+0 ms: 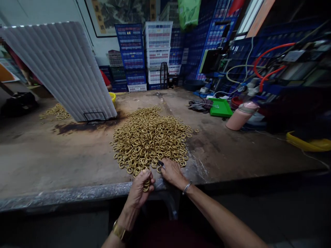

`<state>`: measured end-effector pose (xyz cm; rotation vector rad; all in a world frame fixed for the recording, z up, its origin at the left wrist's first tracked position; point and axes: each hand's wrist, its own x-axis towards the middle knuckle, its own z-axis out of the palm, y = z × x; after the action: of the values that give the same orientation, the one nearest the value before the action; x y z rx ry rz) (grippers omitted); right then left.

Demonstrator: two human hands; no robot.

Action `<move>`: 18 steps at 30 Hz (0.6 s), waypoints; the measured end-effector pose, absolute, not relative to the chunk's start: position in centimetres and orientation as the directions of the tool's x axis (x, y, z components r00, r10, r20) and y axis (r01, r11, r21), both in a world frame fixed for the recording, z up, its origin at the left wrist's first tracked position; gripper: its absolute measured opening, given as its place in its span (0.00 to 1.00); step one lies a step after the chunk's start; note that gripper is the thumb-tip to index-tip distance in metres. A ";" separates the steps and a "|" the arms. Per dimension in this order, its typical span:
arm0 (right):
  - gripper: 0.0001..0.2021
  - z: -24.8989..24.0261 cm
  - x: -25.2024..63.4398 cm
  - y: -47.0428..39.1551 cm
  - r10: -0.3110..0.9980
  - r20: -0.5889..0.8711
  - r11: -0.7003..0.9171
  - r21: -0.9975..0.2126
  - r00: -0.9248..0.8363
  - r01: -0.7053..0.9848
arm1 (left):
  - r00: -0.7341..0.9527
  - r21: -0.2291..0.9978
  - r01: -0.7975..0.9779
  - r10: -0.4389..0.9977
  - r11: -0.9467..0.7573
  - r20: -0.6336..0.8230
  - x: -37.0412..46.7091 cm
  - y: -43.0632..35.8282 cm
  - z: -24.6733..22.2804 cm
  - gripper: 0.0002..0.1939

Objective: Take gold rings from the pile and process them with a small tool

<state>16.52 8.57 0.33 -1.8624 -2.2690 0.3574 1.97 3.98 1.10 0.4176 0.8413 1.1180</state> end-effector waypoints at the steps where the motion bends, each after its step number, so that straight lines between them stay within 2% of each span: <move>1: 0.09 0.2 16.6 8.6 0.979 -0.005 0.192 -0.300 -0.203 0.934 | 0.162 0.700 -0.592 0.910 0.399 -0.382 2.1 3.9 1.0 0.17; 4: 0.08 -0.2 16.9 8.5 0.973 0.021 0.225 -0.318 -0.230 0.921 | 0.074 0.795 -0.491 0.927 0.355 -0.368 2.5 3.8 0.4 0.18; 9: 0.07 -0.4 17.4 7.9 0.947 0.134 0.322 -0.390 -0.293 0.863 | -0.052 0.945 -0.223 0.965 0.241 -0.258 3.0 3.7 -0.8 0.19; 13: 0.06 -0.1 17.2 7.4 0.923 0.229 0.383 -0.471 -0.309 0.795 | -0.045 0.971 -0.078 0.972 0.225 -0.229 3.4 4.0 -0.3 0.19; 18: 0.05 0.8 16.7 7.2 0.918 0.249 0.394 -0.654 -0.309 0.646 | -0.099 0.982 -0.056 0.977 0.183 -0.187 3.7 4.4 0.9 0.17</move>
<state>16.70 7.24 0.80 -1.3319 -2.0588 0.5925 3.69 4.40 0.85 0.9860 1.3329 1.1658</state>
